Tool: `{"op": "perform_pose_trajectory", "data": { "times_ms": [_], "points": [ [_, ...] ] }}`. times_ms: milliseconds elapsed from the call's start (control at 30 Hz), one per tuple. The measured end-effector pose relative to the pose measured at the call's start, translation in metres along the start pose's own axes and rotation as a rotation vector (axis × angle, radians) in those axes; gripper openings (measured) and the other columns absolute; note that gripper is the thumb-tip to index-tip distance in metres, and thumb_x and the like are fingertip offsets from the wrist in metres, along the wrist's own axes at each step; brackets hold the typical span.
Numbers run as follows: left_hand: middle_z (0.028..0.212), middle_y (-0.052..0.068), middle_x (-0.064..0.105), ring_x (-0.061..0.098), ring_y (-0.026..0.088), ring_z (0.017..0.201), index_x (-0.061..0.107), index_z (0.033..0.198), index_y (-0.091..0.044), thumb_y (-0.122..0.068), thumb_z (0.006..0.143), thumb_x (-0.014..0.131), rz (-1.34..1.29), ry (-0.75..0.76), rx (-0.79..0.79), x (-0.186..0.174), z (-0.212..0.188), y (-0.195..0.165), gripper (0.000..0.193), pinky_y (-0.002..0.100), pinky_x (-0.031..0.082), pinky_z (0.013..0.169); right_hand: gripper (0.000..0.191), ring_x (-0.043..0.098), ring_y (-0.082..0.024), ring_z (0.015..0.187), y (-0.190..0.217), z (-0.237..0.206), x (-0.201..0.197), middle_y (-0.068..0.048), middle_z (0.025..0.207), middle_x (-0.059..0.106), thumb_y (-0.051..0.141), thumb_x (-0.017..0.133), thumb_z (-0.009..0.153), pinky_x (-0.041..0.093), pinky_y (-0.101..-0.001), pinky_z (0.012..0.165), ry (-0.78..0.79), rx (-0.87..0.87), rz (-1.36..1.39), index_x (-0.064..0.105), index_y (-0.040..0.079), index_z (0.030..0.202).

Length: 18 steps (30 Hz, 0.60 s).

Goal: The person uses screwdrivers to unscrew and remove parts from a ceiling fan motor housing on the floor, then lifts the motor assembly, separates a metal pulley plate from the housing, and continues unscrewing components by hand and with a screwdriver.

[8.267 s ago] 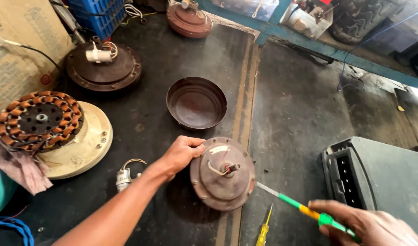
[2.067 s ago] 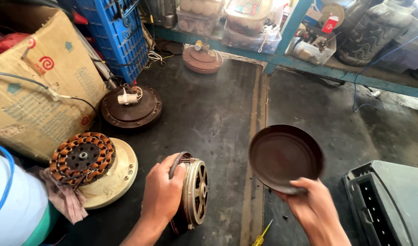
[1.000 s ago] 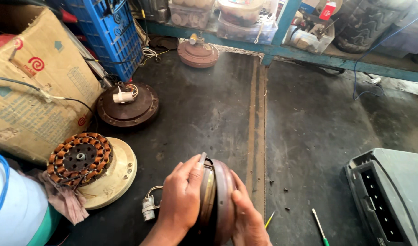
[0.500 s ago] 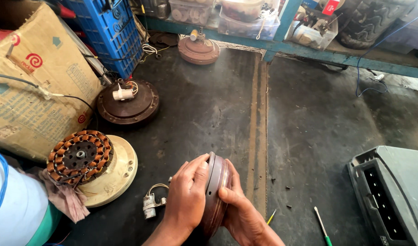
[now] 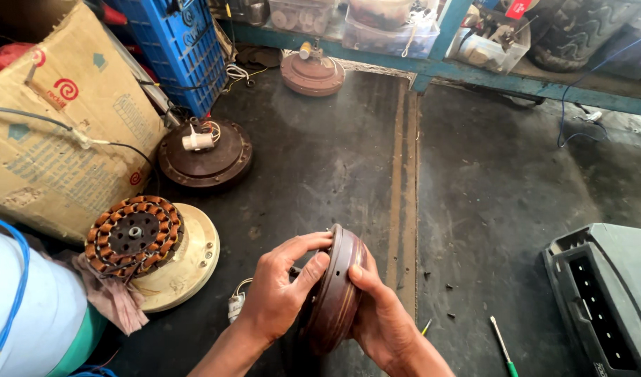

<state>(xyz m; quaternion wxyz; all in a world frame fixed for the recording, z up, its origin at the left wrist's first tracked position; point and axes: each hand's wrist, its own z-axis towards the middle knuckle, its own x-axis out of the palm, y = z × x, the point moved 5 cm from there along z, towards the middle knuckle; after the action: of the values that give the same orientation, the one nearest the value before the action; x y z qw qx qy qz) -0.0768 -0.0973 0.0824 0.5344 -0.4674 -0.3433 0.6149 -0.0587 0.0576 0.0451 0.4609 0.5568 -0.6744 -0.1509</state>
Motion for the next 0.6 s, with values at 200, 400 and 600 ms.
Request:
{"op": "perform_pose_trajectory", "data": {
  "times_ms": [200, 400, 600],
  "points": [
    [0.119, 0.012, 0.077, 0.075, 0.027, 0.108, 0.067, 0.095, 0.000, -0.020, 0.097, 0.064, 0.038, -0.074, 0.016, -0.003, 0.000, 0.007, 0.020, 0.036, 0.056, 0.092, 0.087, 0.062, -0.030, 0.121, 0.006, 0.007, 0.008, -0.003, 0.137, 0.060, 0.059, 0.067, 0.074, 0.055, -0.0622, 0.082, -0.108, 0.086, 0.027, 0.038, 0.045, 0.154],
    [0.112, 0.012, 0.076, 0.074, 0.021, 0.095, 0.064, 0.108, -0.002, -0.019, 0.103, 0.051, 0.038, -0.171, -0.052, -0.015, 0.000, 0.026, 0.021, 0.032, 0.057, 0.085, 0.085, 0.060, -0.033, 0.124, 0.010, 0.014, 0.010, -0.004, 0.142, 0.056, 0.056, 0.071, 0.069, 0.055, -0.0675, 0.086, -0.147, 0.084, -0.018, 0.043, 0.041, 0.148],
    [0.102, 0.007, 0.079, 0.068, 0.011, 0.086, 0.069, 0.113, -0.002, -0.021, 0.105, 0.045, -0.150, -0.236, -0.239, -0.036, 0.006, 0.054, 0.031, 0.027, 0.056, 0.080, 0.085, 0.057, -0.037, 0.130, 0.007, 0.022, 0.001, -0.008, 0.149, 0.054, 0.057, 0.071, 0.069, 0.052, -0.0666, 0.091, -0.208, 0.120, 0.001, 0.048, 0.042, 0.149]
  ]
}}
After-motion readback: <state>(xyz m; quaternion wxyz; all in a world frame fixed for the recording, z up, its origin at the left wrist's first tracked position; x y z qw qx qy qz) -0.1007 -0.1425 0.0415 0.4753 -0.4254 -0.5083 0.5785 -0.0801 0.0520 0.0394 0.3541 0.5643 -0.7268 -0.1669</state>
